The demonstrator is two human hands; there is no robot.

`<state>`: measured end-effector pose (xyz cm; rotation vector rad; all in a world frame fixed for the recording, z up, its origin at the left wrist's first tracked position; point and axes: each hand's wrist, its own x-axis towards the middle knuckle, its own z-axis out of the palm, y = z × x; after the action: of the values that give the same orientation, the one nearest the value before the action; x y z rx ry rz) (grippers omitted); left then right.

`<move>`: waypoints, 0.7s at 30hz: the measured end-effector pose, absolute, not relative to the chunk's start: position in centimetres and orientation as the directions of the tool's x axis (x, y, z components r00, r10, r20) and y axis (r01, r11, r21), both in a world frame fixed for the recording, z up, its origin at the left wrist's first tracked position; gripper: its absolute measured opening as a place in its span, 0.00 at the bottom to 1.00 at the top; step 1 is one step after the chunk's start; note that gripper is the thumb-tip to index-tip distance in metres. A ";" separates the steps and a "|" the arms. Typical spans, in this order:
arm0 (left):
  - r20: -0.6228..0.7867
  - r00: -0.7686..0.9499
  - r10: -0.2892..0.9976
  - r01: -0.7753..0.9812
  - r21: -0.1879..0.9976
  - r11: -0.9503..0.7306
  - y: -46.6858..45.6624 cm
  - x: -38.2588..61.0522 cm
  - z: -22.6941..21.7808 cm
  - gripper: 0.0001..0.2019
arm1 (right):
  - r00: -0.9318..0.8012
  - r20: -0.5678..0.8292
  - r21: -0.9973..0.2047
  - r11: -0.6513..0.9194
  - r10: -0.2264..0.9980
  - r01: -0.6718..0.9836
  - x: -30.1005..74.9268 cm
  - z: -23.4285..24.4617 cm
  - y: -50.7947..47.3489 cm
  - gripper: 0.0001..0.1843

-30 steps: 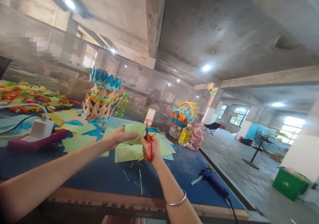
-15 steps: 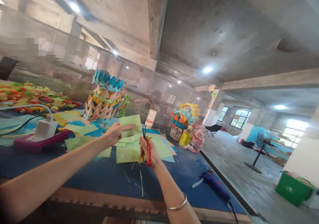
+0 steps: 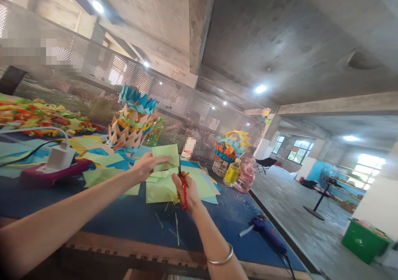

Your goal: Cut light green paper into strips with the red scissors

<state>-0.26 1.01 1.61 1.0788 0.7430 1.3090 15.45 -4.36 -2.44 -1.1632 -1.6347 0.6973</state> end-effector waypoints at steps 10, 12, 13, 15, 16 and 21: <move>0.125 0.110 0.986 -0.350 0.933 -0.079 0.5 -0.3 2.2 0.09 | -0.108 0.365 -0.846 0.378 0.925 0.377 15.7 -1.8 -4.8 0.23; 0.116 0.104 0.988 -0.352 0.933 -0.072 0.4 -0.3 2.4 0.09 | -0.104 0.368 -0.842 0.379 0.924 0.385 15.7 -1.9 -4.7 0.24; 0.114 0.101 0.988 -0.355 0.932 -0.071 0.3 -0.3 2.4 0.09 | -0.097 0.371 -0.840 0.378 0.924 0.389 15.6 -2.0 -4.5 0.24; 0.113 0.100 0.989 -0.365 0.929 -0.069 0.3 -0.2 2.4 0.10 | -0.077 0.377 -0.839 0.376 0.923 0.395 15.6 -2.3 -4.3 0.24; 0.113 0.104 0.988 -0.371 0.926 -0.067 0.3 -0.2 2.3 0.10 | -0.067 0.382 -0.838 0.376 0.922 0.395 15.6 -2.4 -4.2 0.24; 0.114 0.128 0.985 -0.386 0.921 -0.056 0.5 -0.2 2.1 0.12 | -0.072 0.378 -0.845 0.376 0.923 0.381 15.6 -2.3 -4.2 0.24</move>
<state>-0.17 0.47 2.12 1.0439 0.7709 1.3213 15.57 -4.17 -2.32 -1.1762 -1.6485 0.6868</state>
